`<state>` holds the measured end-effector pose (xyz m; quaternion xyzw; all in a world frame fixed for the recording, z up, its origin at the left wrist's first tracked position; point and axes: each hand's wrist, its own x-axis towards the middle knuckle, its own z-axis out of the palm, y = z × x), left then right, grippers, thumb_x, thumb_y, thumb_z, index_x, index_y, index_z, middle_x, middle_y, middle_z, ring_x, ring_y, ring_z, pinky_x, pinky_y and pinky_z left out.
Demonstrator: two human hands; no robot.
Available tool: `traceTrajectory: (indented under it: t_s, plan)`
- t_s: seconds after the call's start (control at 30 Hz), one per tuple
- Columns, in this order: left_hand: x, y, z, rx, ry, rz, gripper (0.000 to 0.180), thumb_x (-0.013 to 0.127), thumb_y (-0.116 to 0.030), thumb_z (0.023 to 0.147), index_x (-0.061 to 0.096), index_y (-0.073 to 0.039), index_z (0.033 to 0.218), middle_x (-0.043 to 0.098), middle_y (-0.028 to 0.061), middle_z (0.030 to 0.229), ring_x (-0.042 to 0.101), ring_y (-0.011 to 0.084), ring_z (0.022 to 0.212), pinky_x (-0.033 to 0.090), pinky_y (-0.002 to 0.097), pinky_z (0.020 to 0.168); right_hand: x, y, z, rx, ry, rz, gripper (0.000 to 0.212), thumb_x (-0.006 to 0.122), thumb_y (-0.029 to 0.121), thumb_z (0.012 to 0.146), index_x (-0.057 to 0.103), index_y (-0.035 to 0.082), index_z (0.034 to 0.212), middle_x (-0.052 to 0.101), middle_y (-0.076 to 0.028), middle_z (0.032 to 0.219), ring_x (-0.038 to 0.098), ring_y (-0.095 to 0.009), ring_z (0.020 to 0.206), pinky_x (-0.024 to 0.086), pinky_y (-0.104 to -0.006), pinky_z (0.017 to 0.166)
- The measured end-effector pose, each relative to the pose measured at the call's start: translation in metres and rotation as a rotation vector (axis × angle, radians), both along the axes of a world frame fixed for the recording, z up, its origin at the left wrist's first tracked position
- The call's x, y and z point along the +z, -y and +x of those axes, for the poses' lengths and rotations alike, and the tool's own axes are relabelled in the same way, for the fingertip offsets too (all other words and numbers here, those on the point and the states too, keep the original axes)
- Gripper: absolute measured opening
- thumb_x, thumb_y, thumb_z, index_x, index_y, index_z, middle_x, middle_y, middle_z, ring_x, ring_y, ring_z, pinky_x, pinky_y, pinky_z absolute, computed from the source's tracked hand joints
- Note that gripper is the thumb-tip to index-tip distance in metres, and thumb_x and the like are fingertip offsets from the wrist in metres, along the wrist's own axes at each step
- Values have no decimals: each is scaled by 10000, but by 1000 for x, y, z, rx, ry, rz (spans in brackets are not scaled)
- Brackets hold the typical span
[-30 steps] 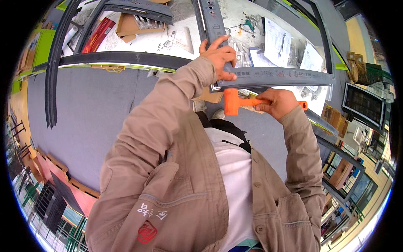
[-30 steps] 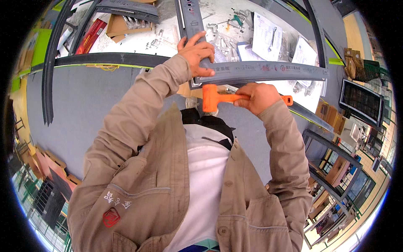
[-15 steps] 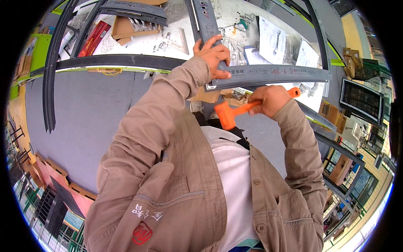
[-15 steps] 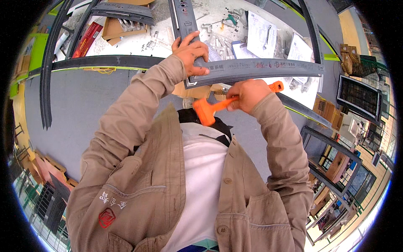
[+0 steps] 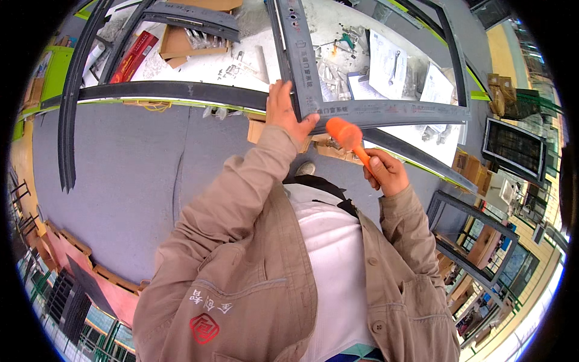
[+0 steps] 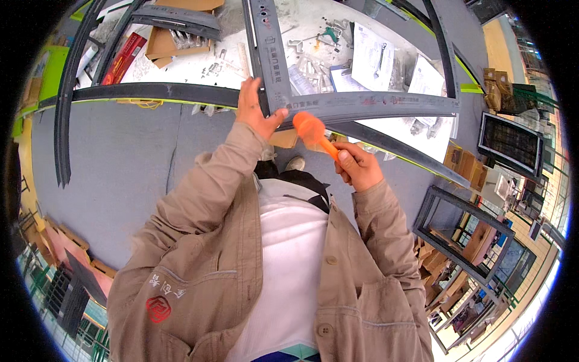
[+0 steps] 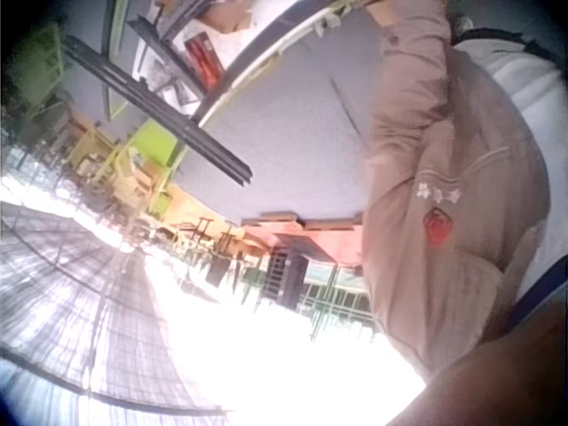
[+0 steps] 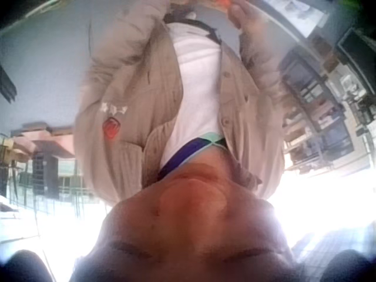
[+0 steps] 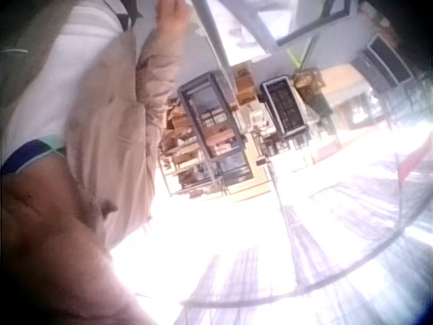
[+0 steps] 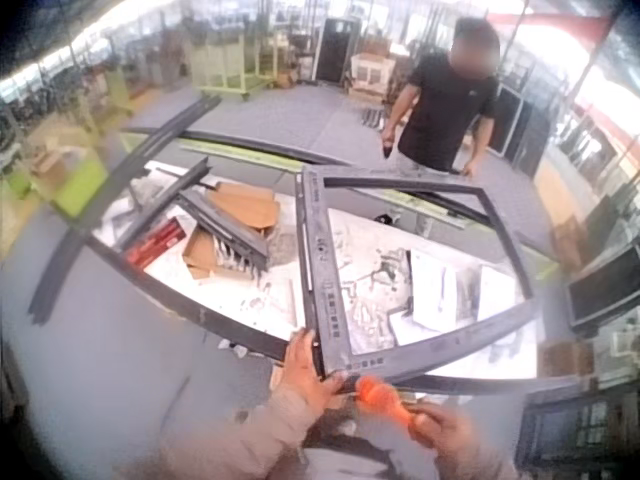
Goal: The person assembles a metal frame by aligning the corner joints, using a hammer to tap the pieces into place, and referring to a technical drawing for assembly details.
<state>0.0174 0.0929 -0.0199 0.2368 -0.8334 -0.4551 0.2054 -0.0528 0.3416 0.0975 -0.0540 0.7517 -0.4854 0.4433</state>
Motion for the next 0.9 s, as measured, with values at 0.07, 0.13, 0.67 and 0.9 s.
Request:
traceTrajectory:
  t_s: [0.07, 0.13, 0.67, 0.9]
  plan:
    - [4, 2, 9, -132, 179, -41, 842, 750, -279, 763, 330, 34, 1423, 329, 219, 1487, 264, 394, 1405, 202, 480, 1160, -7, 5, 12, -126, 0, -24, 391, 569, 342, 980, 603, 37, 1223, 559, -9, 741, 463, -65, 558, 364, -213, 487]
    - [2, 8, 14, -203, 204, -10, 842, 730, -284, 777, 317, 24, 1443, 316, 216, 1504, 282, 370, 1405, 206, 478, 1158, -10, 12, 17, -118, -39, 12, 396, 563, 332, 986, 584, 34, 1246, 555, -10, 741, 463, -61, 552, 358, -213, 472]
    - [13, -6, 10, -157, 303, -160, 872, 621, -437, 853, 239, 41, 1474, 311, 248, 1498, 295, 378, 1395, 195, 490, 1148, 10, 42, -30, -17, -224, 184, 356, 469, 335, 1020, 602, 47, 1182, 570, -33, 661, 519, -105, 511, 408, -280, 445]
    - [10, -21, 6, -72, 287, -123, 853, 582, -414, 877, 206, 58, 1479, 258, 256, 1521, 220, 387, 1430, 117, 492, 1167, 45, 78, -96, 481, -598, 428, 375, 513, 402, 975, 636, 86, 1136, 636, -97, 709, 616, -249, 635, 487, -370, 652]
